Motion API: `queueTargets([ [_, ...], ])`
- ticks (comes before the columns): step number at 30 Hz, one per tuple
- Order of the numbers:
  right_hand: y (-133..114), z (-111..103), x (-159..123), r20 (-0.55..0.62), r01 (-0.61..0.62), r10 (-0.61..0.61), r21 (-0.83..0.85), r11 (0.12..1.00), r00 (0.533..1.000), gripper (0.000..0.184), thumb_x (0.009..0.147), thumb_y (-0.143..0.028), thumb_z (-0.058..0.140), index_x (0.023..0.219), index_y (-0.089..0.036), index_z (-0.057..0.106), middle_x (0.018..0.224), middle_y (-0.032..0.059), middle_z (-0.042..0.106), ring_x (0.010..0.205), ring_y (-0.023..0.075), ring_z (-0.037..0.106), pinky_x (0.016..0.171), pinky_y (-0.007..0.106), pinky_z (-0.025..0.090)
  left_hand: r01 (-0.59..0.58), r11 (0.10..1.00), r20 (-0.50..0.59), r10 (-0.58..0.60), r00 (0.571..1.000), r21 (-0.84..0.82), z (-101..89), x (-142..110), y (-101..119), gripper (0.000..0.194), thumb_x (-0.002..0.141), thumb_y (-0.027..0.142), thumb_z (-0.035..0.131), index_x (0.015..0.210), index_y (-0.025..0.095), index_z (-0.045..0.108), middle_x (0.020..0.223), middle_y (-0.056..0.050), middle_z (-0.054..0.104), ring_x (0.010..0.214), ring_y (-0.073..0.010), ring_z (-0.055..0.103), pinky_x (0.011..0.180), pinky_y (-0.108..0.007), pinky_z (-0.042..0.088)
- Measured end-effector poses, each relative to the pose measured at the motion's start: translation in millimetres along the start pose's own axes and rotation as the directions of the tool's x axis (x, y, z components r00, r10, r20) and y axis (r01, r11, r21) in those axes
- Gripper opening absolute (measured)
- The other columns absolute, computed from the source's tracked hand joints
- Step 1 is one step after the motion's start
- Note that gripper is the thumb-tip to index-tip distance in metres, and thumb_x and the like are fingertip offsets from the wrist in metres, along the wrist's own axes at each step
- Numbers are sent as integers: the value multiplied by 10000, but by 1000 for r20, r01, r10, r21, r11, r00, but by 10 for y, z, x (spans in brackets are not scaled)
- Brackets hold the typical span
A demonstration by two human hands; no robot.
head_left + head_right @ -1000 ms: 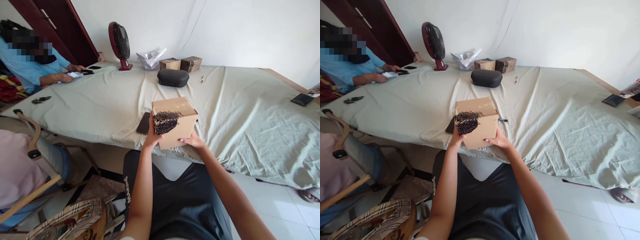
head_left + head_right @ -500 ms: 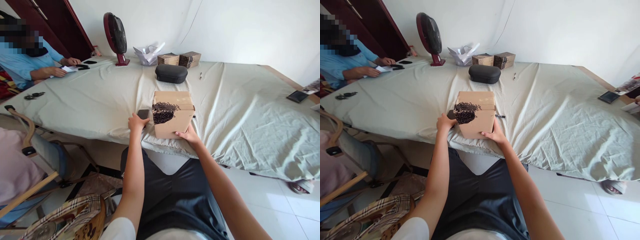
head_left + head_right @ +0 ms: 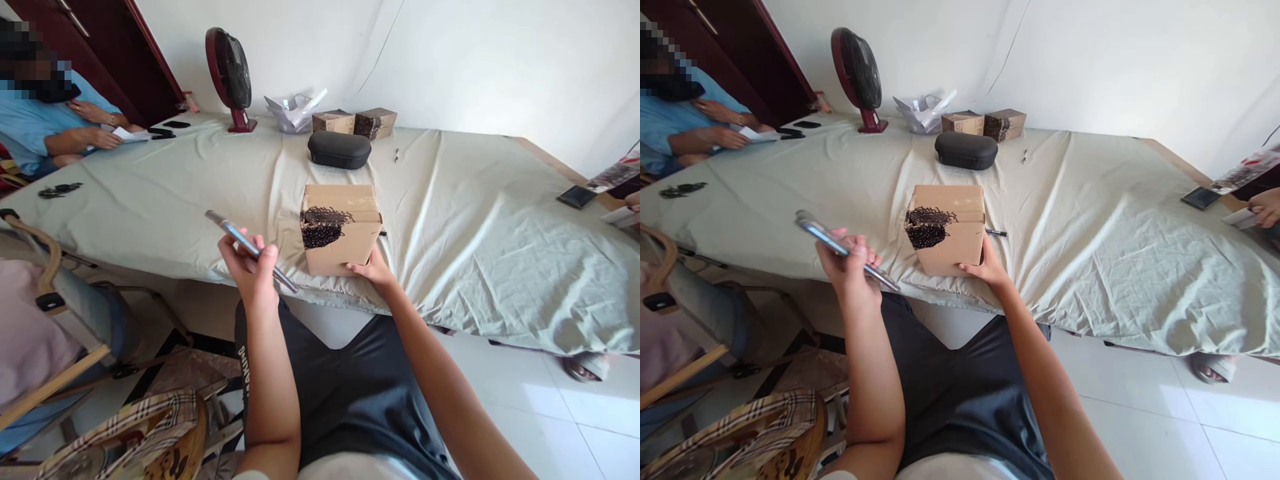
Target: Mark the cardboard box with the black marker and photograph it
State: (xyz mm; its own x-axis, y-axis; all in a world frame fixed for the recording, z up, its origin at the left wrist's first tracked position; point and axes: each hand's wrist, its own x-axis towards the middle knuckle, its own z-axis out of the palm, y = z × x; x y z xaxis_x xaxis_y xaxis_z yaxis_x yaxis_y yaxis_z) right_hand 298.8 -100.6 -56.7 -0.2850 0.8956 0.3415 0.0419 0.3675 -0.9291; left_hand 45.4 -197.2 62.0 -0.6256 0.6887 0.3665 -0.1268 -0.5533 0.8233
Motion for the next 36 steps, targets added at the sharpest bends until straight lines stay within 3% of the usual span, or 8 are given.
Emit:
queueTargets([
  [7,19,-16,32,-4,15,-15,-35,999,1000,1076,645,-705,937,1502,-224,498,1425,186,661,1501,426,498,1219,621,450,-82,919,99,47,994,386,224,-240,8,693,643,454,970,1098,263,483,1029,-20,675,911,-212,689,827,-348,596],
  [15,44,-16,45,-11,2,-3,-51,999,1000,1093,616,-735,937,1490,-232,513,1408,178,669,1489,424,508,1219,613,457,-75,898,51,59,997,433,380,-365,36,728,668,443,960,1188,270,481,1153,-64,687,979,-251,709,889,-414,596],
  [23,52,-46,39,-75,-37,35,-22,999,997,1125,644,-786,882,1537,-237,472,1536,183,610,1456,409,559,1191,584,496,-40,869,8,42,999,493,192,-129,-103,684,693,484,939,1222,230,587,1062,-55,711,974,-263,719,958,-435,594],
  [26,57,-74,23,-135,-45,51,42,998,990,1067,699,-823,810,1542,-260,474,1510,161,641,1432,405,590,1185,576,507,-26,726,-1,37,999,687,65,121,-261,714,668,468,938,1268,227,637,1165,-119,714,1207,-390,684,1131,-567,523],
  [28,65,-87,18,-152,-55,64,64,996,986,1054,707,-841,781,1538,-264,483,1481,156,664,1415,412,604,1179,580,513,-6,507,55,-82,995,862,16,315,-449,764,670,468,920,1336,219,640,1284,-188,688,1304,-481,636,1145,-641,495],
  [31,71,-95,22,-150,-75,79,34,997,986,1058,708,-874,748,1534,-263,493,1488,159,659,1413,420,606,1174,587,520,-10,216,81,-322,943,976,35,575,-817,766,749,486,850,1411,178,621,1339,-258,673,1284,-516,648,1077,-656,520],
  [33,67,-96,31,-137,-70,72,15,997,988,1056,714,-876,743,1537,-264,491,1520,158,636,1429,419,595,1176,582,522,-23,142,78,-397,914,990,95,698,-1064,788,811,495,793,1476,132,578,1414,-296,651,1339,-510,619,1080,-617,520],
  [36,52,-99,41,-115,-62,64,27,998,991,1053,708,-843,785,1539,-267,487,1545,151,619,1437,410,586,1190,572,512,-70,113,104,-337,936,991,214,795,-1352,796,878,511,717,1519,74,536,1481,-319,625,1425,-484,559,1153,-592,453],
])
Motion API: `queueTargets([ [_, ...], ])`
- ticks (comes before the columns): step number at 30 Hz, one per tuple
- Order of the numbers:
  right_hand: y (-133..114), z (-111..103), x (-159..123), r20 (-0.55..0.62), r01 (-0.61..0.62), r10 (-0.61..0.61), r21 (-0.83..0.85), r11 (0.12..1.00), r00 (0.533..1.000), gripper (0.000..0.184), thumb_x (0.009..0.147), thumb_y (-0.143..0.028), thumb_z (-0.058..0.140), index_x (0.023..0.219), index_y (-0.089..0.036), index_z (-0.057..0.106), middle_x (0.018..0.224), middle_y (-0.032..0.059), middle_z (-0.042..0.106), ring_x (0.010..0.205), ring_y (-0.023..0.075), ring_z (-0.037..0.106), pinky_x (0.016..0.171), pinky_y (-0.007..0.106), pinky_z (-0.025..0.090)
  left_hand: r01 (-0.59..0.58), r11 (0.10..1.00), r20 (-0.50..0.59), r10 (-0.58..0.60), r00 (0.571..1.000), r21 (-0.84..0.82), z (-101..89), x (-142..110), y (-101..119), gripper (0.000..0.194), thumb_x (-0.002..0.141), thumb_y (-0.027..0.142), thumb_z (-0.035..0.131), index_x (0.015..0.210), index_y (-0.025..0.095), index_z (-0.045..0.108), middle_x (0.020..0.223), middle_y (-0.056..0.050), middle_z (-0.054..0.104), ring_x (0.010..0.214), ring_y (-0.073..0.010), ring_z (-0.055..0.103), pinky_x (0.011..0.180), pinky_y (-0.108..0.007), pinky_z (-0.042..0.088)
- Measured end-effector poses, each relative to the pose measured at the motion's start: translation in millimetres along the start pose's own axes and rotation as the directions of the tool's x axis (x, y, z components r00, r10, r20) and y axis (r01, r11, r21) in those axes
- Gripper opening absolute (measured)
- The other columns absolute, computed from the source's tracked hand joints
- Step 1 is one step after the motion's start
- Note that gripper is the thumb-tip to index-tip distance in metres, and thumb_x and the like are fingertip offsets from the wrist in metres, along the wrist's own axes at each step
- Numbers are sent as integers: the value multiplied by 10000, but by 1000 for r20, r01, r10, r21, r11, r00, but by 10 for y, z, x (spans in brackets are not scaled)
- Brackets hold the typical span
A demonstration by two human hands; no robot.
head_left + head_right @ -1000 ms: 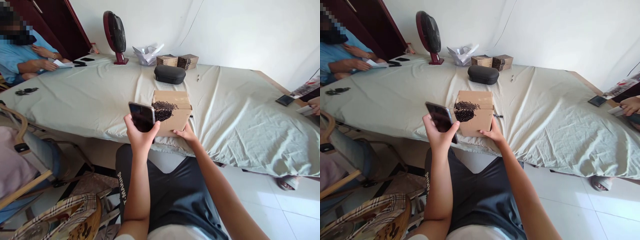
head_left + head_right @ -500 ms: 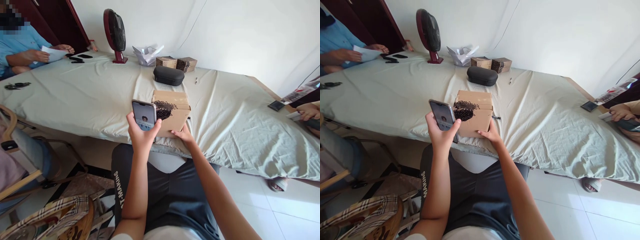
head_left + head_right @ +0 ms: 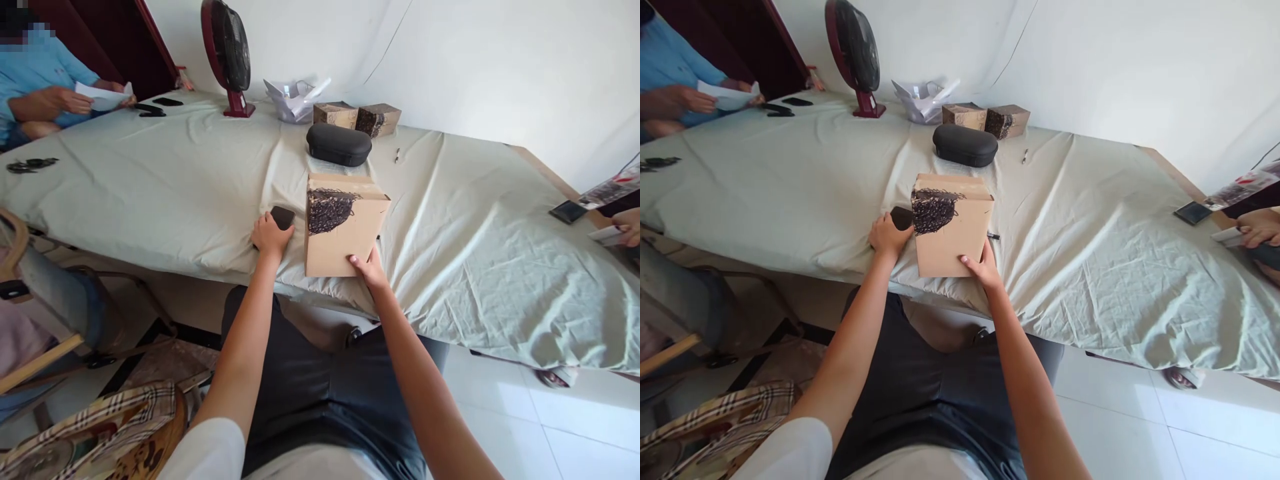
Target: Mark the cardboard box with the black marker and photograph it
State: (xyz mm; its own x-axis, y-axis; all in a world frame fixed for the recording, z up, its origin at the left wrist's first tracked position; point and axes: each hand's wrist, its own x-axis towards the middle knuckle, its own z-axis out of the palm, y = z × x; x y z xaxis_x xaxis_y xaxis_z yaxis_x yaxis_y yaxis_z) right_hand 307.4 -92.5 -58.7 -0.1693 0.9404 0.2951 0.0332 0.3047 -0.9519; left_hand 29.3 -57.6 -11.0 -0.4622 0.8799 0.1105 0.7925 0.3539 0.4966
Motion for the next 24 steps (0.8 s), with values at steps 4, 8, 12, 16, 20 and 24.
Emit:
queueTargets([
  [4,-19,-11,-6,16,-8,7,43,999,1000,1037,690,-786,846,1529,-284,499,1531,134,631,1428,403,589,1210,575,491,2,1000,-28,-2,1000,-10,158,70,80,625,944,483,630,1443,106,621,1526,-284,624,1503,-442,509,1254,-618,330],
  [8,-10,-35,-18,11,-26,25,41,999,1000,996,708,-794,830,1516,-296,528,1502,126,649,1415,414,593,1211,594,489,-209,903,-193,145,971,-376,61,-104,38,661,1012,611,515,1457,136,628,1608,-243,571,1586,-390,446,1332,-576,258],
  [12,33,-70,-25,56,-8,5,47,999,998,938,672,-768,877,1437,-293,615,1542,119,616,1468,447,540,1231,633,461,-452,376,-279,430,859,-809,-226,-444,4,1011,836,969,450,1547,257,550,1601,-189,580,1530,-387,531,1236,-492,462],
  [16,22,-96,-84,85,-5,-2,79,997,996,977,635,-796,881,1432,-286,640,1526,123,626,1484,465,524,1252,657,427,-334,193,-179,551,815,-923,-406,-579,34,1271,590,786,917,1653,355,370,1646,-153,513,1545,-441,492,1203,-538,498],
  [20,-80,-91,-228,-30,23,-20,124,992,999,1129,643,-826,853,1591,-331,491,1649,102,536,1621,399,375,1326,582,353,-405,12,-345,499,795,-914,-339,-478,87,1317,559,736,951,1659,406,306,1578,-102,554,1496,-393,543,1243,-537,454],
  [24,-136,-61,-354,-91,-33,58,261,965,994,1167,576,-852,855,1559,-330,505,1529,138,651,1518,397,529,1229,582,483,-375,-65,-367,418,831,-925,-144,-436,58,1146,646,807,845,1612,412,371,1568,-81,559,1420,-350,606,1178,-477,522],
])
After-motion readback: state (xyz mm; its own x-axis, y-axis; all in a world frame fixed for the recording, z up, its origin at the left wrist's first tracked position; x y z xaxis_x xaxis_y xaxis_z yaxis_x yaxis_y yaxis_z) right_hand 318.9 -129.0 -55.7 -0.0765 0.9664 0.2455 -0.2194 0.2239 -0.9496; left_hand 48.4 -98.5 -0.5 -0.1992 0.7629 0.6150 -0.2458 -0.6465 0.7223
